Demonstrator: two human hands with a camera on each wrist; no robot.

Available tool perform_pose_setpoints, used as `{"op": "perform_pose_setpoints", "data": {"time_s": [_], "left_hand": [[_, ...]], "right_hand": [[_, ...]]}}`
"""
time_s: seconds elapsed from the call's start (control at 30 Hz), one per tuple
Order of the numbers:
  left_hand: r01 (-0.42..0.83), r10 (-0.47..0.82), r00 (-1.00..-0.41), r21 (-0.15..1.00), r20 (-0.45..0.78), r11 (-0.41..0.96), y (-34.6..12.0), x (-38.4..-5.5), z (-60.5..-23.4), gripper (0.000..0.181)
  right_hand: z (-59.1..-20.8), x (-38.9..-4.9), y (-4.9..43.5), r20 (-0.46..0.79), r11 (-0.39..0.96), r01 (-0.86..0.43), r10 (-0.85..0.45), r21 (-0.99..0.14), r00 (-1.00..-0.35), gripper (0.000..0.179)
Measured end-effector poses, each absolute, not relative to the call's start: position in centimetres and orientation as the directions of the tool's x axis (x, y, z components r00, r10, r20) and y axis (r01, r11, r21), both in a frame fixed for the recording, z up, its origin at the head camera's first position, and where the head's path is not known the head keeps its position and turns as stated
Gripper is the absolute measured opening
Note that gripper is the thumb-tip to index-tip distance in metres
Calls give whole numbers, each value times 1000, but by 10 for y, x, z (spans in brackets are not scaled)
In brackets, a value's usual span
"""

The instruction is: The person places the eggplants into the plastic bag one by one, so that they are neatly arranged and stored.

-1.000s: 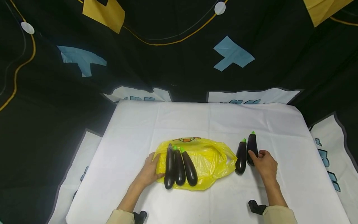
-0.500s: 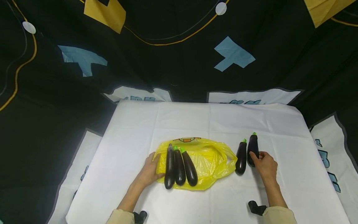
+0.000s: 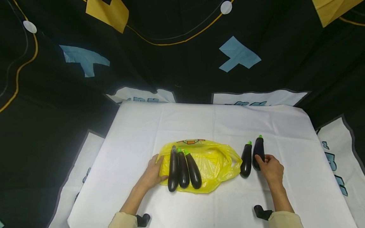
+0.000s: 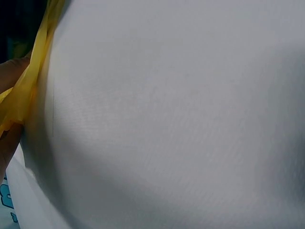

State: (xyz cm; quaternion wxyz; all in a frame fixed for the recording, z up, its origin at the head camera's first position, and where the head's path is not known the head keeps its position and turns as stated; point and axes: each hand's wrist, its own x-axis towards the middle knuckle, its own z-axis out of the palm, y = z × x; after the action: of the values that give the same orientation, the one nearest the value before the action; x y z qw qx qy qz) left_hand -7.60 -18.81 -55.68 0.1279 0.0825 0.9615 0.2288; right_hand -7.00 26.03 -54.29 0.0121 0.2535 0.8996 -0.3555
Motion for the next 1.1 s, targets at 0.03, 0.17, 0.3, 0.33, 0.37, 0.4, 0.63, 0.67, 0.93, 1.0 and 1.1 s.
{"op": "perform_pose_setpoints", "data": {"time_s": [0.03,0.17,0.3,0.33,0.37,0.4,0.63,0.67,0.93,1.0,1.1], "left_hand": [[100,217,-954,461,-208,882,-188,-76,-557,91],[97,216,-953,461,-211,882,-188,-77,-556,91],[90,210,-953,458,-219,884,-188,-78,-556,92],[88,209,-952,458,-221,885,-188,-78,-556,92],[86,209,-952,458,-225,885,-188,-78,-556,92],[81,206,-952,461,-227,884,-188,-78,-556,92],[81,206,-951,458,-229,885,-187,-79,-554,92],[84,209,-951,460,-227,884,-187,-79,-554,92],[90,211,-954,465,-215,881,-187,-77,-554,91],[88,210,-953,465,-216,881,-187,-77,-555,92],[84,207,-954,467,-218,880,-187,-76,-556,92]], "right_hand": [[-543,-70,260,-200,620,462,446,-634,-872,58],[-543,-70,261,-198,622,461,445,-633,-873,59],[-542,-70,261,-202,622,467,449,-628,-870,59],[-542,-70,261,-203,622,469,450,-627,-870,59],[-542,-70,261,-205,622,471,451,-626,-869,60],[-542,-70,262,-208,620,472,450,-626,-868,60],[-541,-68,264,-228,610,488,455,-625,-861,62],[-541,-68,265,-226,610,488,457,-624,-860,62],[-539,-64,268,-228,602,486,455,-634,-861,62],[-538,-62,268,-229,600,486,454,-635,-861,61],[-536,-61,268,-236,595,488,452,-639,-860,60]]}}
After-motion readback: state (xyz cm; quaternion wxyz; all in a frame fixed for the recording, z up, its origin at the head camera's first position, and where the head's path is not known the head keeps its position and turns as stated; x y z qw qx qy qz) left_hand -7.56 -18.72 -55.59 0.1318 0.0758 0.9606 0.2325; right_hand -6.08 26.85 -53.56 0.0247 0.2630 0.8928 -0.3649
